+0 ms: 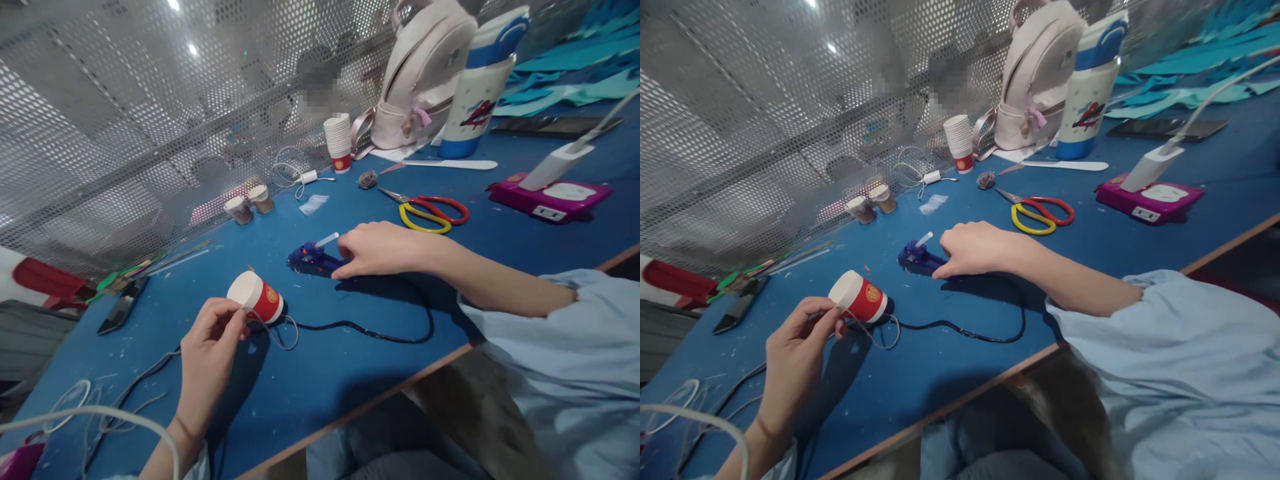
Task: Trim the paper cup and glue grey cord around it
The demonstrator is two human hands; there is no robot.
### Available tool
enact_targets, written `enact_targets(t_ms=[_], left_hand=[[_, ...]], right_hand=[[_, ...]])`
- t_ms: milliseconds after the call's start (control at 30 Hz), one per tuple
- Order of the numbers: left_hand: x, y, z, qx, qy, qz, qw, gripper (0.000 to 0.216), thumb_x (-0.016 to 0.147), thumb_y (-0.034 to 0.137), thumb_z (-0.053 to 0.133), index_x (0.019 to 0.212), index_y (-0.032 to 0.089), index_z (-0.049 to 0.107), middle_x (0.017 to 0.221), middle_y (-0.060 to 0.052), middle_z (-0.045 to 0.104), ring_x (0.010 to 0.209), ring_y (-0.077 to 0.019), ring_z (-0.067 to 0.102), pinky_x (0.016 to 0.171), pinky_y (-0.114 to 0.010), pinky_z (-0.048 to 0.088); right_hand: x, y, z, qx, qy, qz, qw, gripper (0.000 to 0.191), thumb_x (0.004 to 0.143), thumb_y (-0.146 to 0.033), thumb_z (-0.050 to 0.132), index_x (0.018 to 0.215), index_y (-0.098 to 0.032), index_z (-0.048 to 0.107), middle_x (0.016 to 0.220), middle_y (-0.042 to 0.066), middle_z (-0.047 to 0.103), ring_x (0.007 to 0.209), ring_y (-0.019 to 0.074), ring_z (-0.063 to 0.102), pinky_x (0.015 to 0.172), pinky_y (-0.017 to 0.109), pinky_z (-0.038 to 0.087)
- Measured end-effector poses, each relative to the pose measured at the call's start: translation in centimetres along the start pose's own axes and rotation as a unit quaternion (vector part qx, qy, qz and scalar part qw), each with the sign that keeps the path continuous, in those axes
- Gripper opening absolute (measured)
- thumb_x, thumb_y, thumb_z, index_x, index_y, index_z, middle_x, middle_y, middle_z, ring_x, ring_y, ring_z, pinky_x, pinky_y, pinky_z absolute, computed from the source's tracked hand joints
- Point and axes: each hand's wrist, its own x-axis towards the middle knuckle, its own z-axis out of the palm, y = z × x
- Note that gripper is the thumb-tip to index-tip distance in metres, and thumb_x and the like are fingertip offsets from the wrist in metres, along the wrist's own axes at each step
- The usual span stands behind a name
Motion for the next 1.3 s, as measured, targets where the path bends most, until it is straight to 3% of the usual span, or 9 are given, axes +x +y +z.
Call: enact_targets(t_ms=[100,233,367,467,600,667,867,1300], left_hand=[[-0.2,0.0,0.0,0.027,0.006,0.032,0.999,0.008,0.085,0.027,0.063,0.082,0.020,0.066,0.080,0.000,0.058,0.060,-0.0111,0.055,0.056,-0.024,0.045],[-0.4,0.1,0.2,0.078,0.012,0.102,0.992,0.004,0.085,0.022,0.063,0.085,0.021,0.067,0.084,0.000,0.060,0.068,-0.0125,0.058,0.060,-0.024,0.045],[-0.6,0.2,0.3,0.152,0.021,0.196,0.968,0.007,0.086,0.015,0.061,0.089,0.020,0.066,0.085,-0.001,0.059,0.073,-0.0124,0.057,0.063,-0.023,0.044],[-0.6,0.2,0.4,0.187,0.034,0.261,0.946,0.010,0.085,0.012,0.062,0.091,0.019,0.065,0.086,-0.001,0.058,0.071,-0.0117,0.056,0.063,-0.023,0.045],[-0.6,0.3,0.3,0.206,0.040,0.313,0.926,0.013,0.084,0.008,0.063,0.093,0.018,0.064,0.085,-0.001,0.056,0.069,-0.0101,0.055,0.063,-0.023,0.046],[-0.7,0.3,0.3,0.205,0.034,0.316,0.926,0.014,0.084,0.006,0.063,0.093,0.017,0.064,0.085,-0.001,0.056,0.069,-0.0096,0.055,0.063,-0.022,0.045],[-0.6,0.5,0.4,0.191,0.022,0.308,0.932,0.014,0.083,0.005,0.064,0.092,0.016,0.063,0.083,-0.001,0.056,0.068,-0.0084,0.054,0.061,-0.021,0.045],[-1.0,0.8,0.2,0.144,-0.029,0.235,0.961,0.011,0.086,0.009,0.060,0.090,0.019,0.064,0.080,0.001,0.058,0.068,-0.0094,0.054,0.058,-0.021,0.044]], right_hand=[[-0.9,-0.4,-0.7,0.048,-0.017,-0.061,0.997,0.041,0.078,-0.053,0.069,0.058,-0.018,0.064,0.056,0.002,0.059,0.049,0.0137,0.050,0.050,0.027,0.031],[-1.4,-4.0,0.1,0.258,-0.047,-0.183,0.947,0.020,0.085,-0.033,0.065,0.075,-0.016,0.068,0.066,-0.001,0.066,0.058,0.0100,0.057,0.056,0.023,0.040],[-0.4,-8.5,3.8,0.418,-0.027,-0.150,0.896,0.014,0.080,-0.024,0.070,0.086,-0.012,0.067,0.073,0.000,0.067,0.067,0.0107,0.061,0.061,0.021,0.045],[0.4,-10.4,6.1,0.548,-0.055,-0.090,0.830,0.015,0.076,-0.025,0.073,0.083,-0.013,0.066,0.071,-0.002,0.064,0.061,0.0083,0.058,0.058,0.020,0.044],[0.4,-11.1,6.4,0.688,-0.109,-0.019,0.718,0.011,0.080,-0.017,0.067,0.072,-0.015,0.058,0.060,-0.005,0.058,0.049,0.0055,0.049,0.048,0.018,0.039],[0.1,-11.1,6.0,0.711,-0.123,0.001,0.693,0.013,0.082,-0.015,0.062,0.072,-0.017,0.054,0.055,-0.007,0.055,0.042,0.0046,0.043,0.043,0.018,0.034],[-0.2,-10.8,4.9,0.645,-0.009,-0.013,0.764,0.013,0.078,-0.010,0.069,0.071,-0.014,0.059,0.058,-0.008,0.051,0.054,0.0046,0.044,0.052,0.018,0.035],[-0.3,-10.3,5.5,0.560,0.112,-0.075,0.817,0.008,0.080,-0.010,0.063,0.074,-0.014,0.060,0.053,-0.010,0.043,0.053,0.0054,0.037,0.055,0.020,0.033]])
